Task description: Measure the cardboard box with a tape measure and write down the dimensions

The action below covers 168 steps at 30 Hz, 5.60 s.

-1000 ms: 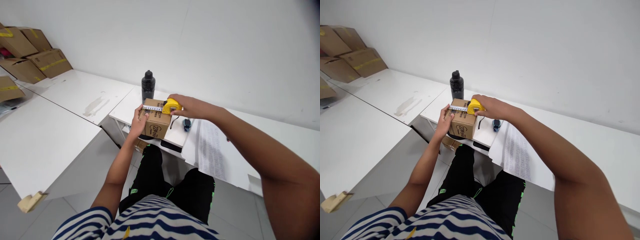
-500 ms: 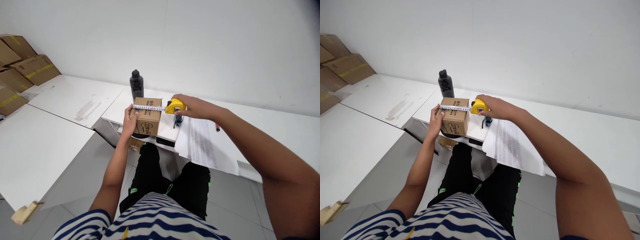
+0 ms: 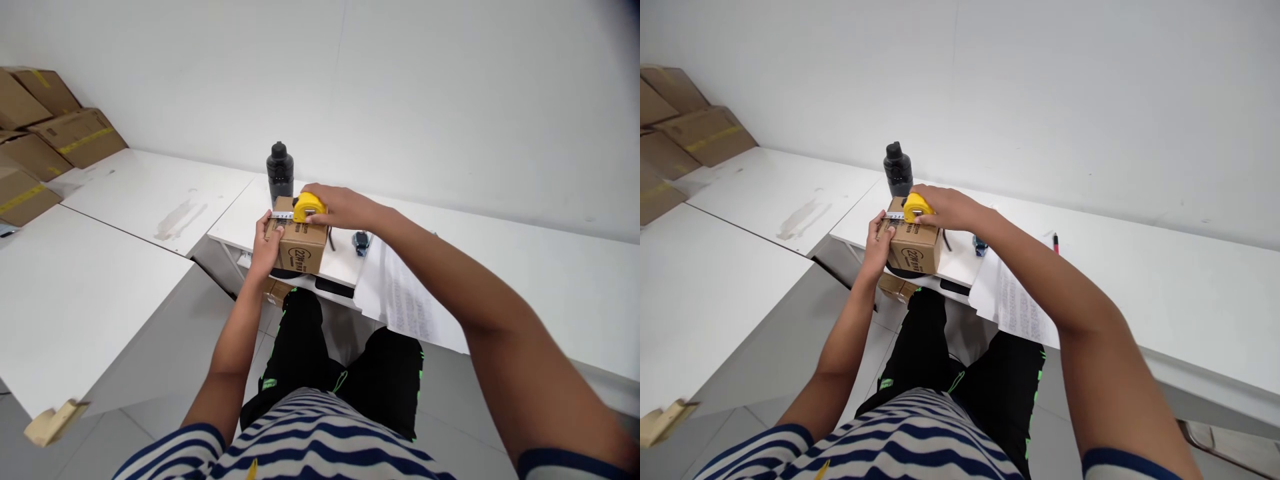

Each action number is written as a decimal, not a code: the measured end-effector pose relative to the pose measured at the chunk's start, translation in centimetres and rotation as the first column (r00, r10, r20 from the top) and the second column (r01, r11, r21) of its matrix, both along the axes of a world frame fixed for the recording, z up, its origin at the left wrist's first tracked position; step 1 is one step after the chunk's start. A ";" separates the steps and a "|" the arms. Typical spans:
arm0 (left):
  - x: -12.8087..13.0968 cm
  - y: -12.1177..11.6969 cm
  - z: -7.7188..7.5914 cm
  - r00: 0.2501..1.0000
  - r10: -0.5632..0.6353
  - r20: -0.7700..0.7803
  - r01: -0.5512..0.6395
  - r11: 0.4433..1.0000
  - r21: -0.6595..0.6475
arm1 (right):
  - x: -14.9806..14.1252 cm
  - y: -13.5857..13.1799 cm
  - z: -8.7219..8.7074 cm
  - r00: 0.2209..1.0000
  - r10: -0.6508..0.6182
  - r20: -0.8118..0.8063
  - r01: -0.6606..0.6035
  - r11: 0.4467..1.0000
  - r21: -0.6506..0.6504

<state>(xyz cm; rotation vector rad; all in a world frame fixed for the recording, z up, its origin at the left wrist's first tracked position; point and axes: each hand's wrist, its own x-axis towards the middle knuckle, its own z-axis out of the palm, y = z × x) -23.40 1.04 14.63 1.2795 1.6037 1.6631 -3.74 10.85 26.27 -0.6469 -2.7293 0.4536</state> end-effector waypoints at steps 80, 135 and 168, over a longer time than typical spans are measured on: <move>29.5 13.9 -4.7 0.176 -0.976 0.126 0.933 0.125 -0.339 | 28.2 8.4 -19.4 0.443 -0.815 -0.373 0.605 0.579 -0.547; 29.6 13.8 -4.7 0.177 -0.974 0.142 0.936 0.122 -0.330 | 29.1 8.4 -20.3 0.405 -0.825 -0.394 0.652 0.562 -0.509; 7.8 -8.2 6.4 0.866 -0.450 -0.219 0.427 0.893 -0.145 | 7.4 -11.3 -7.9 0.693 -0.268 -0.670 -0.065 0.902 -0.428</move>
